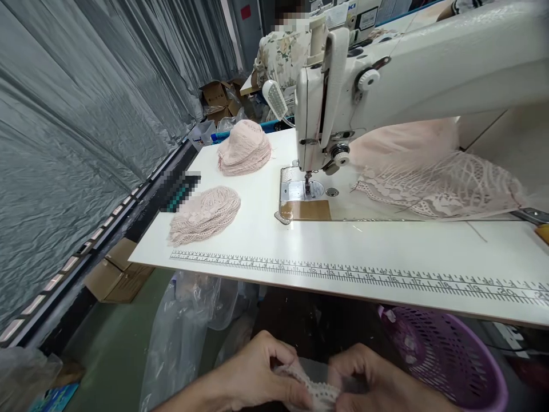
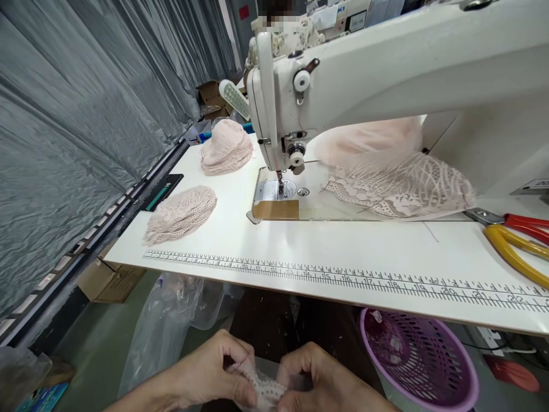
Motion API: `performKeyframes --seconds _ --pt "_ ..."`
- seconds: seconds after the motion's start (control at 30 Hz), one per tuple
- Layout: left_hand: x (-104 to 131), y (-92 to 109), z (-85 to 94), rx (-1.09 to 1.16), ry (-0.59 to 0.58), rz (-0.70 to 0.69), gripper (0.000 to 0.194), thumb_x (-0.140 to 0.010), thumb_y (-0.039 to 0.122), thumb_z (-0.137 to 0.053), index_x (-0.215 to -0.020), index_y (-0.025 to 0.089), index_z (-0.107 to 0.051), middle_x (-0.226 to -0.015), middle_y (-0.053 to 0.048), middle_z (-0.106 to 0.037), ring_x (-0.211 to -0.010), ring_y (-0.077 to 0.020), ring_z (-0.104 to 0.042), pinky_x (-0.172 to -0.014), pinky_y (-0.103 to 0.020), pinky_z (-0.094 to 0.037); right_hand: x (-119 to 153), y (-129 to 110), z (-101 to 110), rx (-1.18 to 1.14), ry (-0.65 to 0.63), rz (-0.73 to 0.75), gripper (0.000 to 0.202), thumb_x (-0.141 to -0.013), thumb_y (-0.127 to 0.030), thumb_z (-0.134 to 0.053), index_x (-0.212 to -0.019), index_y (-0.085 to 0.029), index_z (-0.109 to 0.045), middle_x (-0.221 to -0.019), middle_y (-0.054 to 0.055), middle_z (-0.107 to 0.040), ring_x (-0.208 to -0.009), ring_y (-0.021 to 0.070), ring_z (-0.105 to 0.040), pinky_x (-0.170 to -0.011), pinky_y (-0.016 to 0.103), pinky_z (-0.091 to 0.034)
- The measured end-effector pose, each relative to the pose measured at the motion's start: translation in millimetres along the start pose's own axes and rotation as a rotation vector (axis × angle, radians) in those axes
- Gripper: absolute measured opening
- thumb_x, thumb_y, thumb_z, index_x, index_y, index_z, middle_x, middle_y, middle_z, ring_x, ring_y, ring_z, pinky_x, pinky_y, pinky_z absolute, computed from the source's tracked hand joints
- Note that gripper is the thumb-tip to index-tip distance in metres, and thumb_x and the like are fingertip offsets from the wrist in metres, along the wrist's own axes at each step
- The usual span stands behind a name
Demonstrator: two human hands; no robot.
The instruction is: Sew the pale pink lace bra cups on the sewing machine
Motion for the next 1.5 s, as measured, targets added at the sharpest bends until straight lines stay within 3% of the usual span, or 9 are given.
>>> performKeyframes --seconds 0.1,0.27,0.4,0.5,0.8,0.97,1.27,1.5 --pt "1 0 2.7 -0.004 0.023 0.015 0.053 -0.055 0.061 -0.082 -0.055 0.011 -0.063 -0.059 0.003 -0.047 -0.057 -0.0081 -0.039 -0.051 -0.021 -0.026 -6 0 -2 -0.023 -0.056 0.032 0.021 -0.062 -0.033 -0.076 -0.072 -0.017 -0.066 -0.072 -0.002 -0.058 -0.072 0.0139 -0.049 -0.064 0.025 -0.034" --pt "3 -5 4.0 0.055 -0.057 0.012 0.060 -0.067 0.067 -0.071 -0.053 0.012 -0.051 -0.060 0.003 -0.043 -0.057 -0.0070 -0.034 -0.051 -0.022 -0.021 -13 -3 -6 -0.048 -0.158 0.055 0.031 -0.060 -0.044 -0.078 -0.063 -0.017 -0.063 -0.061 -0.003 -0.052 -0.062 0.0122 -0.043 -0.057 0.025 -0.028" --pt "2 -3 -1.6 0.087 -0.086 0.106 0.055 -0.053 0.060 -0.083 -0.059 0.011 -0.060 -0.063 0.001 -0.050 -0.058 -0.0077 -0.039 -0.053 -0.022 -0.027 -11 -8 -7 -0.073 -0.195 0.056 0.036 -0.057 -0.048 -0.078 -0.061 -0.017 -0.061 -0.058 -0.004 -0.048 -0.060 0.0110 -0.038 -0.056 0.026 -0.022" --pt "1 1 -5.4 0.072 -0.070 0.171 0.049 -0.046 0.052 -0.088 -0.059 0.011 -0.064 -0.061 0.002 -0.052 -0.056 -0.0075 -0.039 -0.053 -0.022 -0.030 -8 -8 -8 -0.101 -0.203 0.056 0.037 -0.056 -0.048 -0.079 -0.063 -0.016 -0.064 -0.059 -0.003 -0.049 -0.060 0.0108 -0.039 -0.056 0.025 -0.022" --pt "0 -1 -6.1 0.074 -0.037 0.240 0.043 -0.046 0.045 -0.087 -0.059 0.012 -0.063 -0.055 0.006 -0.048 -0.054 -0.0063 -0.037 -0.052 -0.021 -0.031 -7 -4 -7 -0.118 -0.204 0.033 0.035 -0.057 -0.046 -0.079 -0.070 -0.017 -0.064 -0.062 -0.005 -0.049 -0.063 0.0105 -0.040 -0.060 0.024 -0.026" --pt "-2 -3 -8.0 0.047 -0.022 0.226 0.043 -0.042 0.042 -0.089 -0.055 0.013 -0.059 -0.055 0.006 -0.049 -0.053 -0.0061 -0.038 -0.050 -0.020 -0.028 -5 -4 -6 -0.105 -0.174 0.031 0.028 -0.058 -0.039 -0.076 -0.069 -0.017 -0.064 -0.062 -0.005 -0.050 -0.064 0.0105 -0.041 -0.061 0.024 -0.027" --pt "-1 1 -7.8 0.063 -0.048 0.154 0.045 -0.050 0.047 -0.086 -0.057 0.012 -0.059 -0.064 0.003 -0.052 -0.058 -0.0077 -0.043 -0.052 -0.021 -0.031 -4 -1 -3 -0.075 -0.171 0.034 0.022 -0.061 -0.034 -0.074 -0.073 -0.018 -0.066 -0.068 -0.004 -0.055 -0.068 0.0113 -0.046 -0.062 0.023 -0.032" --pt "-2 3 -11.0 0.036 -0.009 0.212 0.043 -0.046 0.041 -0.088 -0.055 0.013 -0.056 -0.056 0.006 -0.047 -0.054 -0.0066 -0.038 -0.050 -0.022 -0.026 -4 1 -2 -0.046 -0.138 0.049 0.024 -0.062 -0.037 -0.075 -0.075 -0.018 -0.068 -0.068 -0.004 -0.055 -0.070 0.0121 -0.046 -0.064 0.023 -0.034"
Point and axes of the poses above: each hand's wrist, its own x-axis away from the middle knuckle, its own z-axis out of the back of the hand, y = z × x, the point moved 4 cm from there along -x, towards the middle knuckle
